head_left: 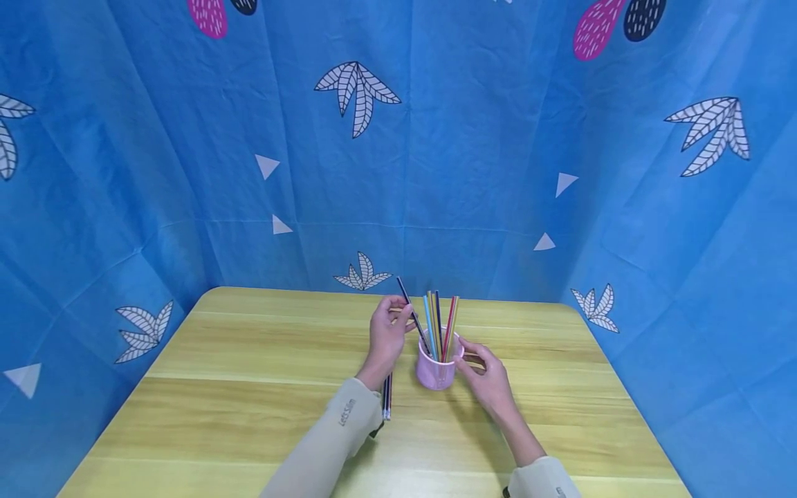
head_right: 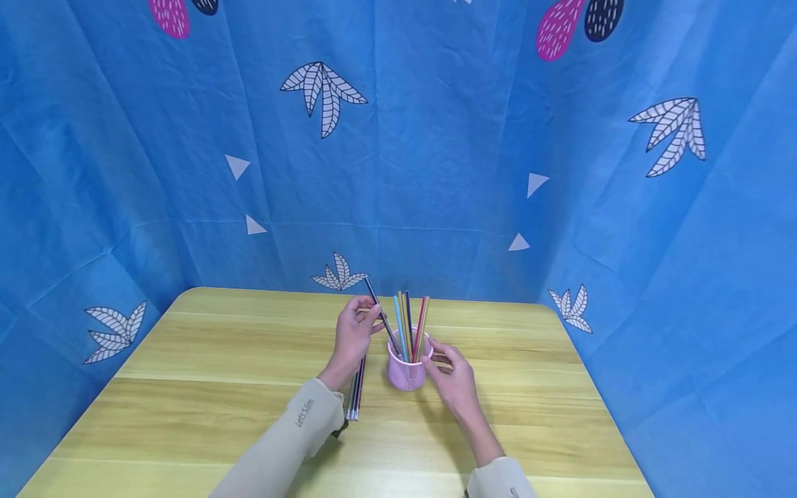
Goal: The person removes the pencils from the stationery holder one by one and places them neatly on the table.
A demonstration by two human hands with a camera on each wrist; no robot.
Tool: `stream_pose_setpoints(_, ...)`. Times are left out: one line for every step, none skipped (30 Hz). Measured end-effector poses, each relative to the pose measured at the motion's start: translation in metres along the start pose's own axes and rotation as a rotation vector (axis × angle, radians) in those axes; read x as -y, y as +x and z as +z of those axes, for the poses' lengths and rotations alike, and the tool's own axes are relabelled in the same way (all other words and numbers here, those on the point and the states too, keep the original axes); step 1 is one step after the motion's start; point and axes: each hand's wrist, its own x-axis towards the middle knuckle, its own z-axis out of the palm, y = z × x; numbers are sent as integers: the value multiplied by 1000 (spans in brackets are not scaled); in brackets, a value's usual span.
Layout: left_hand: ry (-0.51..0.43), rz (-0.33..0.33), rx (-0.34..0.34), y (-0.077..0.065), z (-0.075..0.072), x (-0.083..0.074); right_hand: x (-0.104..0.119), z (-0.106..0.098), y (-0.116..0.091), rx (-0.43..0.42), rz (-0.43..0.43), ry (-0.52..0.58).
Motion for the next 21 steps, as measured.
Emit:
stream_pose_setpoints(-2, 0, -1, -1, 0, -1, 0, 0, 0, 1, -2, 1)
stream_pose_setpoints(-4, -1, -1, -1, -1, -2, 0, 0, 0, 1, -4, 1)
stream_pose_setpoints(-5, 0, 0, -2, -1, -4, 0, 0, 0, 2, -6, 1)
stream_pose_setpoints(-9, 0, 1, -2, -1, -5, 0, 0, 0, 4, -9, 2)
stream_pose_setpoints(-14, -1, 1, -3, -2, -7, -1, 0, 1, 4, -10, 1)
stream_pose_setpoints(-20, 0, 1, -3, -2, -8, -1, 0, 1, 4, -7, 2)
stream_pose_setpoints(-23, 1, 0, -3, -3, -9, -1, 0, 1, 4, -9, 4)
stream_pose_setpoints(-26, 2, 0, -3, -3, -9, -2, 1, 1, 4, -10, 8)
stream_pose_setpoints(-31, 3, -2, -3, -4, -10, -2, 1, 1, 5, -12, 13)
stream_pose_setpoints(-33, 5, -5, -3, -4, -10, -3, 1, 2, 5, -12, 16)
stream_pose_setpoints(-37, 7, -7, -3, -5, -10, -3, 1, 2, 4, -12, 18)
stream_pose_setpoints(-37, 9, -11, -4, -5, -10, -3, 1, 2, 3, -10, 21)
stream_pose_setpoints(-39, 9, -13, -4, -6, -11, -3, 1, 2, 4, -10, 18)
stream_pose_setpoints(-44, 11, -15, -4, -6, -11, -3, 1, 2, 5, -9, 17)
stream_pose_setpoints(-47, 11, -17, -4, -7, -11, -2, 1, 2, 7, -9, 13)
stream_pose_setpoints(-48, 9, -18, -4, -8, -12, -2, 1, 2, 8, -9, 10)
stream_pose_setpoints(-51, 7, -18, -5, -8, -13, -1, 1, 2, 8, -8, 10)
stream_pose_setpoints(-54, 5, -19, -5, -9, -13, 0, 1, 2, 9, -10, 10)
stream_pose_setpoints(-60, 2, -20, -5, -10, -14, 0, 1, 1, 9, -11, 12)
stream_pose_setpoints(-65, 1, -22, -5, -11, -15, 1, 1, 1, 7, -11, 17)
stream_pose_setpoints(-70, 1, -25, -5, -11, -16, 2, 1, 1, 7, -11, 16)
